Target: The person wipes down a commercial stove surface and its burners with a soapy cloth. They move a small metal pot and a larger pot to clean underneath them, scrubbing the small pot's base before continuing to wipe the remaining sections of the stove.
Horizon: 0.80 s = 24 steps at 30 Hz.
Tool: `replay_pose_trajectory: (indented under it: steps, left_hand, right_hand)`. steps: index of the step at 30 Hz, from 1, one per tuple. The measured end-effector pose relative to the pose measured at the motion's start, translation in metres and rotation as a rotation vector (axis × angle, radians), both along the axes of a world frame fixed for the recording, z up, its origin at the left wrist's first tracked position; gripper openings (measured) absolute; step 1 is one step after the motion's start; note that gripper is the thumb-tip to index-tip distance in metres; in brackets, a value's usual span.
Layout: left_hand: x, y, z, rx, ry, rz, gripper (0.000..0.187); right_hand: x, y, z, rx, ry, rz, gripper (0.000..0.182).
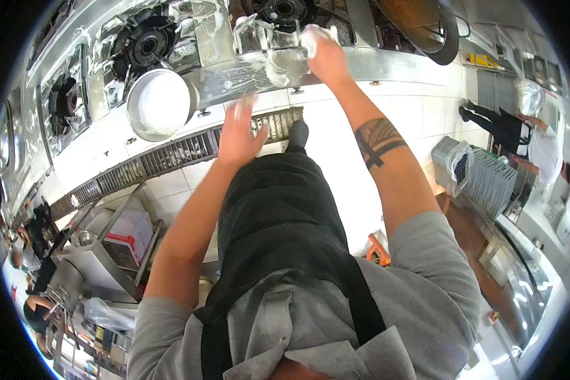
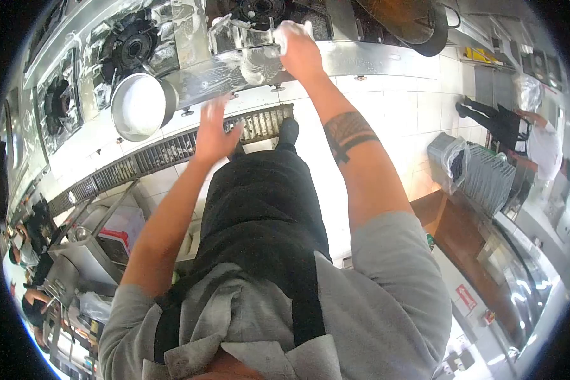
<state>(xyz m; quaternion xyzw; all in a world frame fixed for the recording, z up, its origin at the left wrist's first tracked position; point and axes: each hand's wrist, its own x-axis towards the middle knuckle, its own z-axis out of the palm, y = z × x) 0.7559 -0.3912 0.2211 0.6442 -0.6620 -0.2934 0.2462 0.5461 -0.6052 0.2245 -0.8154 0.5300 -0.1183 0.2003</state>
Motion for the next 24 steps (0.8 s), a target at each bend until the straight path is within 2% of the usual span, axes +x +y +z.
replay_pose_trajectory:
  steps: [2, 3, 5, 6, 8, 10, 12, 13, 14, 16, 20, 22, 24]
  left_hand:
    - [-0.012, -0.063, 0.004, -0.123, -0.213, 0.104, 0.103]
    - [-0.013, -0.084, -0.005, -0.112, -0.217, 0.113, 0.103]
    - [-0.006, -0.114, -0.014, -0.077, -0.357, 0.180, 0.126]
    - [-0.005, -0.115, -0.013, -0.068, -0.363, 0.188, 0.126]
    - [-0.006, -0.121, -0.003, 0.122, -0.540, 0.102, 0.134]
    - [0.002, -0.124, -0.001, 0.158, -0.577, 0.074, 0.132]
    - [0.010, -0.128, -0.003, 0.168, -0.573, 0.012, 0.128]
    - [0.013, -0.128, -0.011, 0.124, -0.567, 0.012, 0.123]
    - [0.013, -0.126, -0.014, 0.138, -0.569, 0.014, 0.123]
    - [0.014, -0.130, -0.017, 0.101, -0.627, 0.001, 0.118]
    - [0.018, -0.132, -0.026, 0.023, -0.611, -0.002, 0.114]
    - [0.018, -0.134, -0.032, -0.027, -0.581, 0.012, 0.112]
    - [0.019, -0.140, -0.032, 0.038, -0.630, 0.061, 0.106]
  right_hand:
    - [0.004, -0.010, -0.014, -0.080, 0.003, -0.057, 0.051]
    - [0.005, 0.002, -0.014, -0.234, -0.043, -0.071, 0.042]
    - [-0.010, 0.023, -0.015, -0.128, -0.095, -0.087, 0.040]
    - [-0.018, 0.032, -0.015, -0.026, -0.135, -0.112, 0.039]
    - [-0.036, 0.041, 0.000, 0.030, -0.155, -0.069, 0.038]
    - [-0.043, 0.039, 0.008, 0.099, -0.170, -0.028, 0.037]
    - [-0.037, 0.026, 0.018, 0.131, -0.412, -0.226, 0.034]
    - [-0.027, 0.015, 0.036, 0.230, -0.516, -0.255, 0.035]
    - [-0.021, 0.006, 0.024, 0.244, -0.516, -0.253, 0.035]
    - [-0.005, -0.025, -0.002, -0.219, -0.273, 0.039, 0.042]
    - [-0.021, -0.012, -0.032, -0.241, -0.123, 0.041, 0.051]
    - [-0.043, 0.004, -0.026, -0.174, 0.061, 0.184, 0.063]
    - [-0.038, -0.005, -0.028, -0.163, 0.106, 0.219, 0.066]
